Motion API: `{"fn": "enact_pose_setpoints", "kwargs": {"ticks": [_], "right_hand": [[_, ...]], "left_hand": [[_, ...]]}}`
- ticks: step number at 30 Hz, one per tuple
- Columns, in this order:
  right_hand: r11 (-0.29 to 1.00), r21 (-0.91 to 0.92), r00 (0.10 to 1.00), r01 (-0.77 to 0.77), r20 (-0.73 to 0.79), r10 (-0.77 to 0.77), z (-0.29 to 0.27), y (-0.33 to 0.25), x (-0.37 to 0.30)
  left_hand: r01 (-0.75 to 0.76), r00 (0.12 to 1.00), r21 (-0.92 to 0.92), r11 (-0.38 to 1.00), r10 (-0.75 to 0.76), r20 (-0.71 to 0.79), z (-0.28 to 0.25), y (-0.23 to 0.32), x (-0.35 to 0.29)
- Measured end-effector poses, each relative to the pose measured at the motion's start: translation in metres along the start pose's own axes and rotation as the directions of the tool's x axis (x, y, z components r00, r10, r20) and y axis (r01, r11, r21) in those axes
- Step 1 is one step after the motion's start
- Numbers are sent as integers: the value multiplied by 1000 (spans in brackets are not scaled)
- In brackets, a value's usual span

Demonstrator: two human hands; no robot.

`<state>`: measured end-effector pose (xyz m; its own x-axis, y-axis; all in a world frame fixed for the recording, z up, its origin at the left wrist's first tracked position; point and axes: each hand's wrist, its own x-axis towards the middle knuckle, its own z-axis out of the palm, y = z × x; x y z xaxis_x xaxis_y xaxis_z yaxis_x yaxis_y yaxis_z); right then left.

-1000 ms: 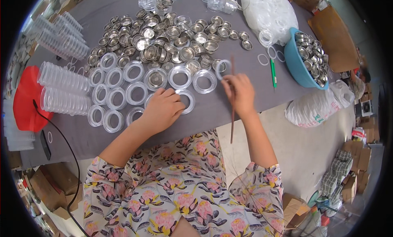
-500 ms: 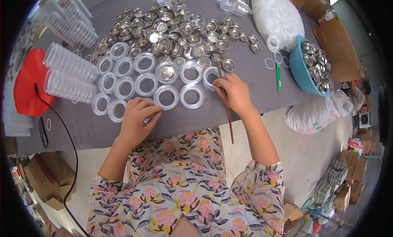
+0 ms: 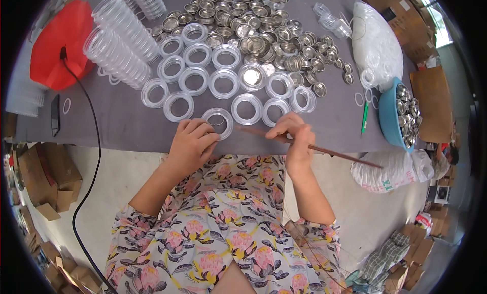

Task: The person assembles small plastic containers by placing metal lids and clear plastic rings onto the container bodies. They use a thin wooden stick to press the components into place and occasionally adjust the stacks of finished items on the table.

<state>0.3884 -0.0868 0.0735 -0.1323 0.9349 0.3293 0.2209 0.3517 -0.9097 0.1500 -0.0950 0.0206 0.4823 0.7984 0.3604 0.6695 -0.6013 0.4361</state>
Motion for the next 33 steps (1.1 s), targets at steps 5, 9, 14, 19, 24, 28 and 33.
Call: {"fn": "enact_pose_setpoints", "kwargs": {"ticks": [5, 9, 14, 19, 24, 28, 33], "right_hand": [[968, -246, 912, 42, -387, -138, -13, 8, 20], [769, -573, 862, -284, -504, -57, -88, 61, 40], [699, -511, 834, -501, -499, 233, -127, 106, 49], [710, -585, 897, -392, -414, 154, -122, 126, 107], [663, -737, 989, -132, -50, 141, -83, 111, 160], [453, -861, 898, -230, -9, 440, -70, 104, 184], [419, -886, 872, -199, 35, 489, -66, 105, 191]], "left_hand": [[65, 993, 10, 998, -64, -96, 1, 0, -5], [142, 956, -73, 987, -156, -249, 6, 1, -6], [135, 916, -97, 986, -161, -369, 16, -7, -14], [145, 892, -68, 987, -161, -422, 20, -10, -17], [182, 904, -41, 982, -184, -386, 20, -9, -16], [186, 907, -28, 982, -182, -379, 20, -9, -16], [186, 913, -31, 982, -184, -363, 20, -8, -15]]}}
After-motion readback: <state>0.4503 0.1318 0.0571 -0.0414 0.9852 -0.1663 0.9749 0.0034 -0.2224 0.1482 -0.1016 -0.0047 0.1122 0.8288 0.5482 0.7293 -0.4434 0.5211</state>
